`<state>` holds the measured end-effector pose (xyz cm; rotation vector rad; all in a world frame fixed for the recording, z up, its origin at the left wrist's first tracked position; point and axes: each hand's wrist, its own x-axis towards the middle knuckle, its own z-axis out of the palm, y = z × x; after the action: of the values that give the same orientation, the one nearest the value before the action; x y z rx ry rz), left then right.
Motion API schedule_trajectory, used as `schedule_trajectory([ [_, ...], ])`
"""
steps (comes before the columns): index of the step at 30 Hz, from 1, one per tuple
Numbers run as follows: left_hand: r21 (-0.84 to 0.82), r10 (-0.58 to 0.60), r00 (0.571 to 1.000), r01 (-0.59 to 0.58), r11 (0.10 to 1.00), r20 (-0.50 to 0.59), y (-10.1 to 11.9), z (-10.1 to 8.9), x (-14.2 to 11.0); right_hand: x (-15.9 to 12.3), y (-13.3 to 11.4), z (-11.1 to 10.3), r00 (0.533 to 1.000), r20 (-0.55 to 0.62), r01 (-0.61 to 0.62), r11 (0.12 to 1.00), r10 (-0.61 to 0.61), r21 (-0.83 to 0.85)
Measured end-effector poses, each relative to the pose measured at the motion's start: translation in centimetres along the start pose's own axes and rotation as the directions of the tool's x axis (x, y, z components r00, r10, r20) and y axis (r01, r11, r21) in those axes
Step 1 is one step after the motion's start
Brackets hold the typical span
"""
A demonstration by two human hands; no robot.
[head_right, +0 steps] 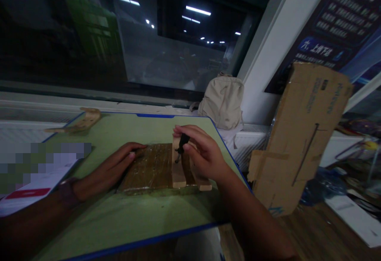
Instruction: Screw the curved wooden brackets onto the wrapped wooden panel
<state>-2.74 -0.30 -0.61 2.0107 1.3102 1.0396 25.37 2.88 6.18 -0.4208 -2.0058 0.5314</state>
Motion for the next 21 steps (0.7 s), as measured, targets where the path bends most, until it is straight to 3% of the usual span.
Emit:
schedule_trajectory([
  [3, 0.005, 0.01, 1.0, -0.01, 1.0, -0.007, -0.18, -0.01, -0.05, -0.16, 0.37, 0.27, 0.99, -0.088, -0.105, 0.991, 0.112, 0.08],
  [6, 0.003, 0.014, 1.0, -0.014, 1.0, -0.007, -0.15, -0.06, -0.13, -0.3, 0.94, 0.05, 0.968, -0.219, -0.147, 0.984, 0.122, -0.103],
  [9, 0.001, 0.012, 1.0, -0.012, 1.0, -0.006, 0.05, -0.11, -0.14, -0.24, 0.84, -0.32, 0.992, -0.115, -0.069, 0.98, 0.048, -0.186],
  [12, -0.001, 0.01, 1.0, -0.01, 1.0, 0.006, 0.24, -0.13, -0.08, -0.18, 0.42, -0.4, 1.0, 0.014, -0.022, 0.999, 0.022, -0.048],
  [14, 0.003, 0.001, 1.0, -0.001, 1.0, 0.003, 0.29, -0.1, -0.01, -0.24, 0.38, -0.31, 0.999, 0.027, -0.036, 0.999, 0.035, 0.034],
  [17, 0.009, -0.006, 1.0, 0.006, 1.0, -0.005, 0.21, -0.03, 0.06, -0.39, 0.71, -0.2, 0.993, -0.082, -0.083, 0.996, 0.086, 0.039],
  [19, 0.01, -0.008, 1.0, 0.008, 1.0, -0.007, 0.07, 0.01, 0.06, -0.41, 0.88, -0.24, 0.977, -0.192, -0.103, 0.992, 0.087, -0.076],
  [21, 0.008, -0.004, 1.0, 0.004, 1.0, -0.005, -0.09, 0.04, 0.03, -0.32, 0.81, -0.31, 0.979, -0.204, -0.069, 0.977, 0.027, -0.202],
])
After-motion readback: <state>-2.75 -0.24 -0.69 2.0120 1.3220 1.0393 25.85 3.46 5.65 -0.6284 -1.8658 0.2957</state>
